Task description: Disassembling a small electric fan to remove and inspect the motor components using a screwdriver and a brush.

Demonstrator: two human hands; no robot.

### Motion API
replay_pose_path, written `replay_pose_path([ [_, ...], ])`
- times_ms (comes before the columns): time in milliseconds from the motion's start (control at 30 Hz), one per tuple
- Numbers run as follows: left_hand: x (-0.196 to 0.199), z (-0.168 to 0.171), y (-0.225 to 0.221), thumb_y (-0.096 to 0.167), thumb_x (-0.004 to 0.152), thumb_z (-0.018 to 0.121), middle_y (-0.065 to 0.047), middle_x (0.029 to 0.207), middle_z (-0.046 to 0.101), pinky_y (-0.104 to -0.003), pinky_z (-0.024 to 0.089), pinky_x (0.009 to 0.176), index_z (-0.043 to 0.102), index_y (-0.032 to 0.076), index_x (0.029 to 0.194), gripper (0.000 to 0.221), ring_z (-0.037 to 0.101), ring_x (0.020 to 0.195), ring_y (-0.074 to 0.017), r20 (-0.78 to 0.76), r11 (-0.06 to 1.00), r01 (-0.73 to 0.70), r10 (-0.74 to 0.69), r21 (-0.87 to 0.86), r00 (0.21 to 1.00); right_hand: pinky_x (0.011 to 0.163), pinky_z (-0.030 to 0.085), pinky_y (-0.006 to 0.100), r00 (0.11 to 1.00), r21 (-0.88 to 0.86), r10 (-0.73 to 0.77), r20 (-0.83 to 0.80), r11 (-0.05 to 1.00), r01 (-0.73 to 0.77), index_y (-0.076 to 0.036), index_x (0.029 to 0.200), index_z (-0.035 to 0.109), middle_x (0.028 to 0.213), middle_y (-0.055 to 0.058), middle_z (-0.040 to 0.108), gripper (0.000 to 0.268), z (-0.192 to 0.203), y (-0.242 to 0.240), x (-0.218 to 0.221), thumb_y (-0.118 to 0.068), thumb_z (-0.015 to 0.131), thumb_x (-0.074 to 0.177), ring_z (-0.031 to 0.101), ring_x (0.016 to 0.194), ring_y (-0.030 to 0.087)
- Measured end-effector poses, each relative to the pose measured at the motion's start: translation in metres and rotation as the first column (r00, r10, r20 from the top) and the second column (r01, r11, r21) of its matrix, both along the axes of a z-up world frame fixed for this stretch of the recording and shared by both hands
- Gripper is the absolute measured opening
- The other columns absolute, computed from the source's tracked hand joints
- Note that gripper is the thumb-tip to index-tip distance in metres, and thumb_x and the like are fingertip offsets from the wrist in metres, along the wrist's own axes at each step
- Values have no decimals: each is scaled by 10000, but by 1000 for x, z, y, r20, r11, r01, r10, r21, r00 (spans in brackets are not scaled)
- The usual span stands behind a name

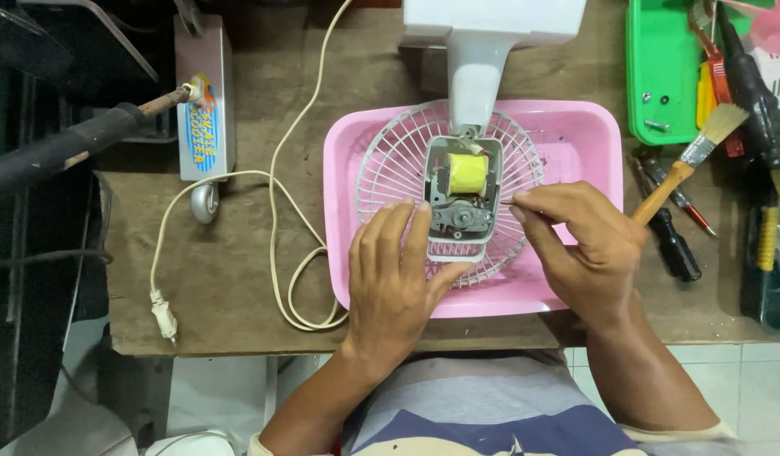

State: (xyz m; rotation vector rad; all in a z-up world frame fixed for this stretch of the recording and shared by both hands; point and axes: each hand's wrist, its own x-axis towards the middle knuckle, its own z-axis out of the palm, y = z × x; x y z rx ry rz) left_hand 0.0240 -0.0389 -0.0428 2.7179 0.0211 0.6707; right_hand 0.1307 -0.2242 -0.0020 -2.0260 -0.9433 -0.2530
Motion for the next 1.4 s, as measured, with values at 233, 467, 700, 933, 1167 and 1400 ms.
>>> replay_pose_path([
  [233, -1, -1, 0, 635, 934, 717, -136, 1362, 582, -469, 502, 1096, 532, 55, 1394, 763, 594, 1266, -317, -15, 999, -16, 17, 28, 1000, 863, 561, 391, 998, -88, 47, 47, 995, -43, 88, 1111, 704, 1044, 215, 734, 146, 2, 5, 4, 147, 723, 979, 703, 920, 319],
  [467, 0, -1, 0, 646, 946, 692, -137, 1360, 590, -459, 507, 1089, 538, 57, 1395, 757, 592, 1273, -311, -14, 999, -17, 18, 45, 1000, 842, 556, 404, 984, -179, 106, 142, 981, -80, 70, 1161, 694, 1063, 205, 723, 169, -5, 3, 7, 103, 723, 998, 682, 911, 327],
  [700, 0, -1, 0, 635, 941, 720, -138, 1340, 594, -461, 519, 1077, 544, 49, 1385, 756, 603, 1255, -311, 2, 999, -21, 21, 50, 1000, 835, 561, 413, 978, -244, 124, 170, 966, -80, 22, 1195, 699, 1086, 185, 716, 169, -3, 0, 8, 66, 687, 1033, 667, 919, 321],
  [933, 0, -1, 0, 635, 942, 723, -133, 1349, 593, -460, 513, 1081, 537, 55, 1393, 758, 600, 1265, -308, -7, 998, -24, 24, 50, 1000, 761, 554, 383, 970, -333, 140, 198, 941, -68, -35, 1234, 706, 1077, 143, 708, 231, 5, 0, 8, 81, 690, 1035, 674, 917, 294],
  [1167, 0, 0, 1, 646, 941, 715, -136, 1340, 598, -457, 519, 1072, 545, 57, 1385, 756, 604, 1257, -309, -1, 998, -28, 28, 62, 1000, 790, 554, 382, 991, -298, 98, 92, 952, -67, 4, 1165, 717, 1031, 157, 687, 140, 4, 1, 10, 18, 717, 1026, 668, 922, 282],
  [1400, 0, -1, 0, 651, 928, 738, -134, 1345, 594, -456, 518, 1077, 545, 58, 1386, 774, 603, 1258, -305, -3, 998, -29, 29, 63, 1000, 701, 530, 352, 993, -309, 85, 76, 949, -58, -33, 1168, 735, 970, 111, 657, 148, 4, 1, 12, -11, 752, 1023, 644, 861, 231],
])
